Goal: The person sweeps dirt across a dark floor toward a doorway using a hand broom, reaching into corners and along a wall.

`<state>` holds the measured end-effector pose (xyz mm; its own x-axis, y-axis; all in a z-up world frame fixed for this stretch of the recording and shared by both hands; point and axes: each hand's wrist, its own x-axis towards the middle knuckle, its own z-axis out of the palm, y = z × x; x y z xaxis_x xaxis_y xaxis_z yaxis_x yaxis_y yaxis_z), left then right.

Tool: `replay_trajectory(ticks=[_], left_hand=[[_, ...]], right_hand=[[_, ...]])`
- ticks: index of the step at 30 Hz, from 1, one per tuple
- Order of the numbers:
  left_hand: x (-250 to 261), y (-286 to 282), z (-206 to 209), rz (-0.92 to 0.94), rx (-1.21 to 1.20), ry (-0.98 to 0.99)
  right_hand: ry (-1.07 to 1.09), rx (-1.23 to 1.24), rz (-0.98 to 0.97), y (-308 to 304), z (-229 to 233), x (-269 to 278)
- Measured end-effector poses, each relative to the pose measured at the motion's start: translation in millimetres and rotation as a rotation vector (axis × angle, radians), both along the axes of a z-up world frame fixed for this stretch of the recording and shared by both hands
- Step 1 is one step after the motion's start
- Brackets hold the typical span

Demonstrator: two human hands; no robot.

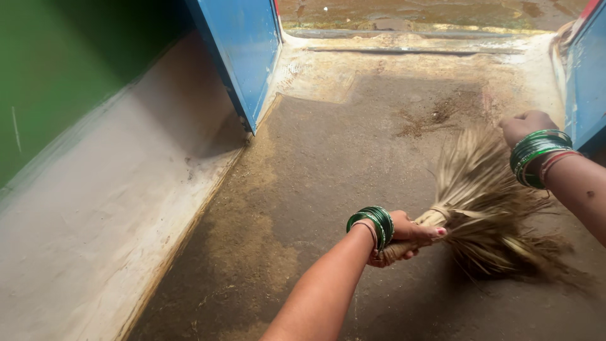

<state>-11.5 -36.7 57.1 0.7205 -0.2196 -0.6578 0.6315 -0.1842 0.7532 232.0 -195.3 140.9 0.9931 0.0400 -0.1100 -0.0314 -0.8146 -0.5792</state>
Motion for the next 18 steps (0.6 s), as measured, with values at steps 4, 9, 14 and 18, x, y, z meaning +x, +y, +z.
replay_trajectory(ticks=[4,9,14,18], left_hand=[[11.6,-0.5,-17.8,0.15,0.175,0.019],[56.2,-14.8,-43.9,0.333,0.309,-0.018],[76.1,-22.5,-45.2,0.515,0.607,-0.176],[62.9,-30.4,-32.1,0.575,0.593,-0.304]], right_hand=[[0.03,-0.059,0.027,6.8,-33.9,26.9],[0.051,-0.139,0.114,13.6,-54.1,41.7],[-0.015,-0.152,0.146,16.1,-48.7,41.6],[-0.068,-0.112,0.118,14.3,-31.5,33.5]])
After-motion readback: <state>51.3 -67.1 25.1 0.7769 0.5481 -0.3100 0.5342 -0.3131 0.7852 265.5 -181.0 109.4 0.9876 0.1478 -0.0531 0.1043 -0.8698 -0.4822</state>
